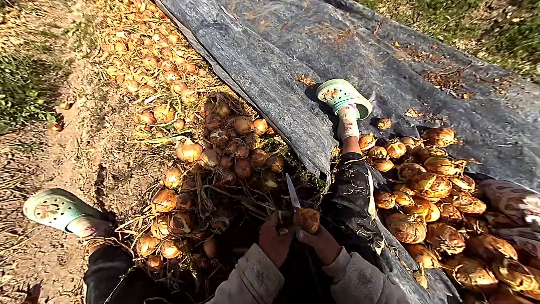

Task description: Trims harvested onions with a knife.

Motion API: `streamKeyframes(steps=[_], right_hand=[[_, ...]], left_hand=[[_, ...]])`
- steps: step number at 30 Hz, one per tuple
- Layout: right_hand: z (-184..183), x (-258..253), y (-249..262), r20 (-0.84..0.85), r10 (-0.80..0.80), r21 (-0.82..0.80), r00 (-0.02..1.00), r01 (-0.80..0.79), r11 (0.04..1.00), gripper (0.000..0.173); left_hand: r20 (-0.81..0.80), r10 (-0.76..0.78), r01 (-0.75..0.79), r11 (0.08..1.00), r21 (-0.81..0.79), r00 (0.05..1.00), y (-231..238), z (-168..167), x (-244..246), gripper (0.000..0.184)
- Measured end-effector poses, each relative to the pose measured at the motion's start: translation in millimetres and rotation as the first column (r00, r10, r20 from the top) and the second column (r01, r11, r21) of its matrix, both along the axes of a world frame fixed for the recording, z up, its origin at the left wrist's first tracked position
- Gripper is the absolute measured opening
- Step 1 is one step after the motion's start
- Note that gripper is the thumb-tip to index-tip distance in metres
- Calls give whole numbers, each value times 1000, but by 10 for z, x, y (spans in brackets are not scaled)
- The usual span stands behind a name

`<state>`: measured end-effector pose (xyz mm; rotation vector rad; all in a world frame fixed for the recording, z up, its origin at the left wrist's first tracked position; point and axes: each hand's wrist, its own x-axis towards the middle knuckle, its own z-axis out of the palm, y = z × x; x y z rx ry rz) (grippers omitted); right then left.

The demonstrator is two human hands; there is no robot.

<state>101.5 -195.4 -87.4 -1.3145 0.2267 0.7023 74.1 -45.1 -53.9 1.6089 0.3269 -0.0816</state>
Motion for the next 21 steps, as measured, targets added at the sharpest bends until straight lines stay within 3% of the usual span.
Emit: streamKeyframes(steps=[2, 5, 7, 10, 14, 17, 19, 21], right_hand=[[-25, -56, 20, -3, -104, 43, 995, 104, 994, 69], [-67, -142, 14, -29, -219, 67, 975, 221, 973, 58], [-74, -175, 12, -55, -270, 57, 961, 273, 960, 53], [-25, -186, 25, -25, -367, 0, 930, 367, 930, 27], [33, -77, -127, 75, -443, -19, 893, 446, 895, 11], [75, 60, -331, 251, -501, -17, 828, 521, 853, 12], [192, 157, -439, 300, -541, -9, 786, 569, 822, 23], [382, 232, -525, 343, -564, -37, 751, 610, 791, 44]], left_hand=[[84, -156, 108, 904, 413, 984, -85, 72, -94, 33], [53, -314, 206, 731, 650, 948, -130, 89, -199, 34], [-70, -372, 316, 658, 684, 926, -137, 116, -209, 31], [-241, -433, 476, 592, 651, 869, -197, 192, -95, 31], [-232, -577, 579, 540, 611, 783, -314, 216, 228, 32], [-103, -671, 556, 509, 657, 735, -497, 308, 535, 32], [19, -630, 441, 564, 698, 776, -619, 362, 734, 29], [-84, -521, 411, 553, 725, 850, -584, 420, 995, 27]])
